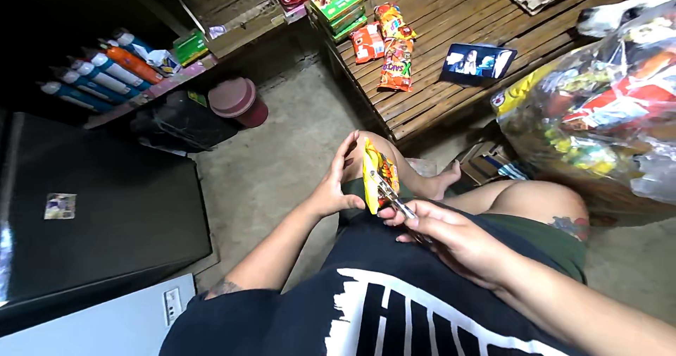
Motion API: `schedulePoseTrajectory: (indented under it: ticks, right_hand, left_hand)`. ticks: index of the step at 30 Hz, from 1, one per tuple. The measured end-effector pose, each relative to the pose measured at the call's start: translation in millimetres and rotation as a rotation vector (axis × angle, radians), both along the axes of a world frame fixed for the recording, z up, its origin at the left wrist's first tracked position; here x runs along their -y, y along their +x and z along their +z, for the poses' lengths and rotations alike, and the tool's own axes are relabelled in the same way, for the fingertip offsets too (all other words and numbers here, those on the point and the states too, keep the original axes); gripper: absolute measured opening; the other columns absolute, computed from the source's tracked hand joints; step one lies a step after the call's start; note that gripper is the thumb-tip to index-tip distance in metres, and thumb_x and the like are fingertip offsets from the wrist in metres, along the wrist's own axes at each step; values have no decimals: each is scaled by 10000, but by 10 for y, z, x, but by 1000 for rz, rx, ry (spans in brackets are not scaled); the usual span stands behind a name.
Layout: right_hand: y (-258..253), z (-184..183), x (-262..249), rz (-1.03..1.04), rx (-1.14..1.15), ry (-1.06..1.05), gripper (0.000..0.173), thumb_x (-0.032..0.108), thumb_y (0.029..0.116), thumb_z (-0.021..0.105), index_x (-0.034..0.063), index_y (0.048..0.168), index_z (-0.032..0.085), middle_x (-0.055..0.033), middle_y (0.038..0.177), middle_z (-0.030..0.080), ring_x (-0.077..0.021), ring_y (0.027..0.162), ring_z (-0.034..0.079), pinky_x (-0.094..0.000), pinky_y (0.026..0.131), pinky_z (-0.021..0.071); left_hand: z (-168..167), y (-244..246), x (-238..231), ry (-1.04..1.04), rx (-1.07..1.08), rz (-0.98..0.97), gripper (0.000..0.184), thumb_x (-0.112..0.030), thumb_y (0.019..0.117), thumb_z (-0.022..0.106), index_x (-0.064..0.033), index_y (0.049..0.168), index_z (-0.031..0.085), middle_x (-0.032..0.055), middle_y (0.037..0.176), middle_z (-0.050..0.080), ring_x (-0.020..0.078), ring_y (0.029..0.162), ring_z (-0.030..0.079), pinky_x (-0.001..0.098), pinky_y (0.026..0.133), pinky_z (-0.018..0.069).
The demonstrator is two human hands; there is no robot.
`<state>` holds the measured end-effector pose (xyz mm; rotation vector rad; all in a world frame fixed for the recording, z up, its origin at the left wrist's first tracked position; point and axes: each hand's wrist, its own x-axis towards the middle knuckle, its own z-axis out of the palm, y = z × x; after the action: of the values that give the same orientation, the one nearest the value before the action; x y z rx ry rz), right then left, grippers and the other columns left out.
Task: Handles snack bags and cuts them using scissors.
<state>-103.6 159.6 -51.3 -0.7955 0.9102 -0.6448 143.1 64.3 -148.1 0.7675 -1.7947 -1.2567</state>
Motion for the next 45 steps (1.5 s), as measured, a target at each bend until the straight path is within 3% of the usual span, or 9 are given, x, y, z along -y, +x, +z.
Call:
schedulePoseTrajectory:
  ticks: [2, 4, 7, 14, 17, 22, 27, 33, 45]
  right_hand:
    - [-21, -22, -4, -6, -125, -96, 222, 251, 1024, 503, 136, 1061, 689, 10, 1259, 609, -66, 1158, 563, -247, 955, 481]
    - [-50, -16, 3, 2, -297, -177, 251, 316, 1016, 505, 210, 999, 732, 21, 1254, 554, -66, 1216, 490, -240, 976, 429]
    - [-101, 24, 30, 25, -374, -192, 281, 344, 1032, 486, 236, 1021, 745, 49, 1128, 564, -58, 1123, 503, -238, 927, 416]
    - [-46, 111, 135, 177, -142, -25, 269, 277, 1068, 459, 129, 1081, 683, 56, 927, 672, -13, 762, 610, -165, 654, 492]
    - [10, 138, 166, 203, -26, 104, 177, 211, 1075, 468, 94, 1091, 600, 2, 900, 721, -62, 764, 698, -194, 664, 572]
    - [61, 59, 140, 232, 120, 225, 177, 161, 1083, 418, 116, 1227, 512, -43, 942, 726, -148, 839, 742, -283, 775, 620]
    - [129, 24, 145, 287, 106, 202, 187, 202, 1082, 414, 133, 1206, 535, 14, 856, 663, -79, 728, 676, -243, 695, 589]
    - [200, -14, 88, 262, 34, 123, 363, 368, 1119, 291, 140, 1074, 571, 44, 780, 630, -12, 600, 558, -171, 553, 460]
    - [181, 22, 59, 278, -101, 51, 339, 336, 1112, 370, 135, 951, 590, 84, 690, 566, 30, 516, 457, -134, 481, 367]
  left_hand:
    - [-65, 24, -54, -25, -122, 126, 951, -787, 810, 622, -168, 1502, 419, 7, 1513, 483, 141, 1354, 496, 368, 1079, 472]
    - [-173, 45, -224, -2, -247, 261, 333, -600, 989, 535, -312, 1118, 639, -144, 1084, 637, 15, 981, 620, 243, 836, 545]
    - [-202, 70, -647, 164, -165, 47, 431, -430, 1059, 492, -171, 766, 673, -103, 775, 666, -19, 793, 629, 201, 761, 525]
    - [86, -162, -879, 295, -149, -300, 466, -300, 1048, 541, 78, 1316, 591, 132, 1318, 629, 99, 1277, 537, 302, 1117, 406]
    - [149, -285, -847, 643, -512, -405, 300, -195, 1057, 527, -40, 1314, 506, -43, 1149, 667, 32, 1058, 632, 268, 960, 520]
    - [162, -266, -805, 885, -691, -470, 176, -166, 1038, 544, -147, 1208, 588, -35, 1074, 713, 62, 977, 674, 274, 902, 547]
    - [212, -170, -779, 1070, -720, -546, 212, -129, 990, 511, -188, 1078, 695, -17, 981, 743, 73, 925, 702, 276, 873, 567]
    - [45, -135, -794, 1092, -771, -653, 357, -493, 996, 498, -226, 1098, 713, -67, 926, 691, 55, 866, 649, 239, 781, 521]
    - [41, -254, -866, 1016, -738, -636, 294, -454, 1013, 573, -224, 1068, 749, -109, 919, 731, -45, 828, 656, 132, 757, 512]
